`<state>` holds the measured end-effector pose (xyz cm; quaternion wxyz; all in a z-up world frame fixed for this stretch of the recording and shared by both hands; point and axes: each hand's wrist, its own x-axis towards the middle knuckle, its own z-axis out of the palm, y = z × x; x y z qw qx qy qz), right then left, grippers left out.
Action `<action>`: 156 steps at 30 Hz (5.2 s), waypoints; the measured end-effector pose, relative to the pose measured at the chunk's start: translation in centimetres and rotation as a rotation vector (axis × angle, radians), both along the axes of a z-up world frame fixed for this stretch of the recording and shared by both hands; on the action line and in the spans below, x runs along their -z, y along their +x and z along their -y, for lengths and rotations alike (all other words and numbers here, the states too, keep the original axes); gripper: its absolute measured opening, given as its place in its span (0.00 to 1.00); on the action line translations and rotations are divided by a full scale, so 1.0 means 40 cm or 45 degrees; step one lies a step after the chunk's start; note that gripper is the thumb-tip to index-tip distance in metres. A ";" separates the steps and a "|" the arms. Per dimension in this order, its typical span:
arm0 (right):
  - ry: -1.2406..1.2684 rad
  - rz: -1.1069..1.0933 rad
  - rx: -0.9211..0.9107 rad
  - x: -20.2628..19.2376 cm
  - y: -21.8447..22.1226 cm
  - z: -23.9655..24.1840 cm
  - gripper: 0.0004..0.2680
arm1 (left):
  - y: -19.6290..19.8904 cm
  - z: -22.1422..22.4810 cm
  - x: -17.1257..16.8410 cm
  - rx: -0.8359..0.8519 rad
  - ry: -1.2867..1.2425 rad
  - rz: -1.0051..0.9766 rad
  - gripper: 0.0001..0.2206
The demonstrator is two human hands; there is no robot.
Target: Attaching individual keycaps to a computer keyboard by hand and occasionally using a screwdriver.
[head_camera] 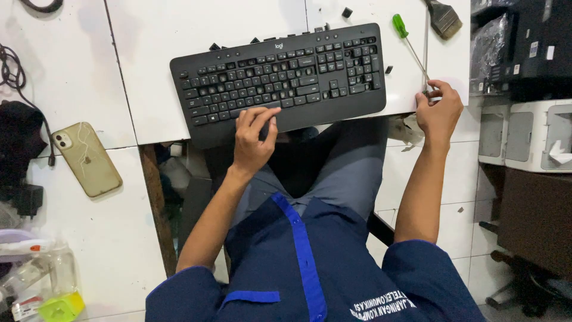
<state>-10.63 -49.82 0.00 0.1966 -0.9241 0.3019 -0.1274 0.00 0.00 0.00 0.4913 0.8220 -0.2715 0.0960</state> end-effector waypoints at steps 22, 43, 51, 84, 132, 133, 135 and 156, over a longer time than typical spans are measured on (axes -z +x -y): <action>0.055 -0.031 -0.471 -0.236 -0.072 -0.089 0.12 | 0.137 0.022 0.033 -0.179 0.447 0.200 0.13; -0.173 -0.560 -0.490 -0.346 0.078 0.014 0.09 | 0.226 0.237 0.037 -0.214 0.323 0.129 0.09; 0.236 -0.870 -0.469 -0.322 0.183 0.117 0.09 | 0.227 0.370 0.048 -0.071 0.562 0.440 0.14; 0.208 -0.061 -0.463 -0.058 -0.050 0.036 0.08 | 0.280 0.593 0.099 0.386 0.487 0.006 0.08; 0.358 0.271 -0.988 -0.107 0.416 -0.642 0.05 | 0.130 -0.059 -0.021 0.109 -0.480 -0.636 0.09; 0.356 0.267 -0.997 -0.105 0.416 -0.643 0.05 | 0.130 -0.063 -0.020 0.100 -0.485 -0.636 0.09; 0.427 0.241 -0.948 -0.101 0.412 -0.641 0.04 | 0.129 -0.069 -0.017 0.150 -0.546 -0.625 0.10; 0.284 0.217 -1.164 -0.088 0.457 -0.648 0.09 | 0.132 -0.066 0.013 0.161 -0.622 -0.606 0.14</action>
